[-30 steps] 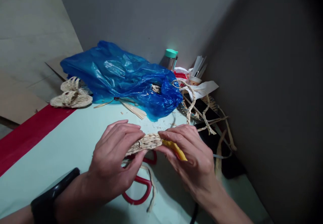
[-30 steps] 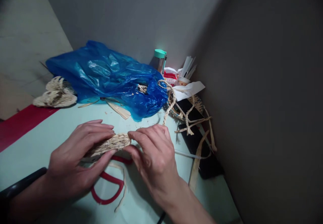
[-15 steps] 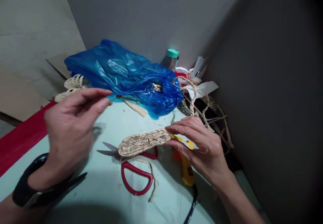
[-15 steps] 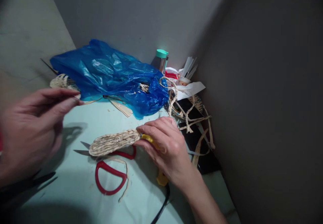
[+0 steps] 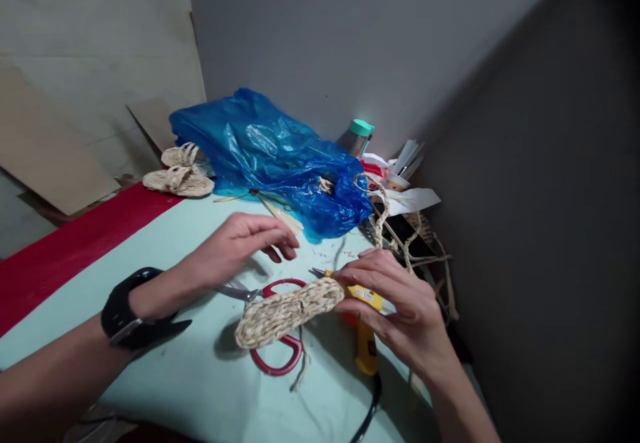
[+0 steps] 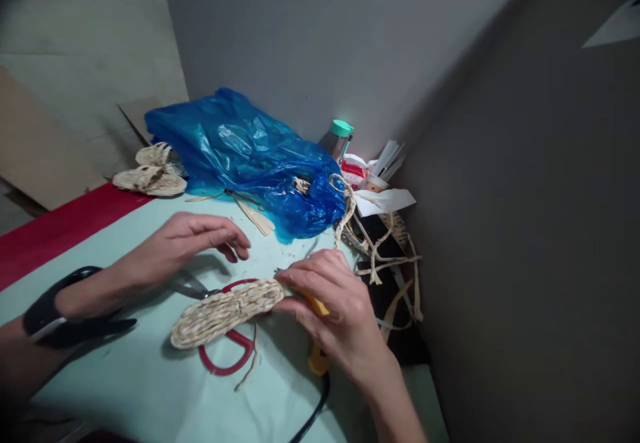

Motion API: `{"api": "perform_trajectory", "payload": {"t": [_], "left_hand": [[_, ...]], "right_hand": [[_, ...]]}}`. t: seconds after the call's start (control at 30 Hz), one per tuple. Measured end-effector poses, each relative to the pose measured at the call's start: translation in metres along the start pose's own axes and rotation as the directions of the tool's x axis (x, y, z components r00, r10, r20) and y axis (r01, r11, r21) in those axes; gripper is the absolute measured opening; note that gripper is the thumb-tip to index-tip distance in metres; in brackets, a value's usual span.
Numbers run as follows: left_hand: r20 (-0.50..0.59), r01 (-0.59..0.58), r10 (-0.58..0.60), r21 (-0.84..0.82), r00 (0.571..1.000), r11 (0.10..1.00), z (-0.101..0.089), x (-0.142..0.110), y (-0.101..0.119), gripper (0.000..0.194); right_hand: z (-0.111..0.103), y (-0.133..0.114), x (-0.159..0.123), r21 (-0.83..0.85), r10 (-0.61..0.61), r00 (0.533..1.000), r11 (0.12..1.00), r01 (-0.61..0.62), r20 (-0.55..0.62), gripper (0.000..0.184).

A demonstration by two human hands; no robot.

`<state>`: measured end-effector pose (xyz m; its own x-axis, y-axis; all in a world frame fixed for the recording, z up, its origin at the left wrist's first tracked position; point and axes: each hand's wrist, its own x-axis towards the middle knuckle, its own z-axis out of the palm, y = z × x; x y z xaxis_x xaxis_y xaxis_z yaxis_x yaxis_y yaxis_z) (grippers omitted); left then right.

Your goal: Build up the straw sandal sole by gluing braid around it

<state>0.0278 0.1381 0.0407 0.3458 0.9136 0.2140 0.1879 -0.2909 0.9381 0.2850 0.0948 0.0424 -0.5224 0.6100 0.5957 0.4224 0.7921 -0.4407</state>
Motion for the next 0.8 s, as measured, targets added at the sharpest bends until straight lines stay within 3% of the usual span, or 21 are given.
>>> {"api": "perform_trajectory", "payload": {"t": [0.1,0.17,0.33,0.67,0.8], "left_hand": [[0.216,-0.029,0.016,0.057,0.976,0.998,0.017,-0.008,0.011,0.015],[0.264,-0.039,0.016,0.081,0.964,0.996,0.022,-0.013,0.013,0.014],[0.184,-0.04,0.019,0.11,0.983,0.993,0.026,-0.016,0.009,0.007],[0.117,0.121,-0.111,-0.082,0.987,0.989,0.035,-0.02,-0.001,0.009],[0.119,0.202,-0.179,-0.225,0.977,0.953,0.037,-0.021,-0.004,0.014]], "right_hand": [[0.004,-0.004,0.001,-0.038,-0.021,0.998,0.999,0.023,0.06,0.023],[0.006,-0.005,0.001,-0.062,-0.015,0.995,0.998,0.021,0.094,0.025],[0.006,-0.004,-0.001,-0.112,0.0,0.993,0.994,0.013,0.117,0.022],[0.012,-0.003,0.001,-0.194,-0.017,0.996,0.98,0.034,0.092,0.023],[0.011,-0.006,0.004,-0.267,-0.051,0.998,0.962,0.062,0.048,0.037]]}}
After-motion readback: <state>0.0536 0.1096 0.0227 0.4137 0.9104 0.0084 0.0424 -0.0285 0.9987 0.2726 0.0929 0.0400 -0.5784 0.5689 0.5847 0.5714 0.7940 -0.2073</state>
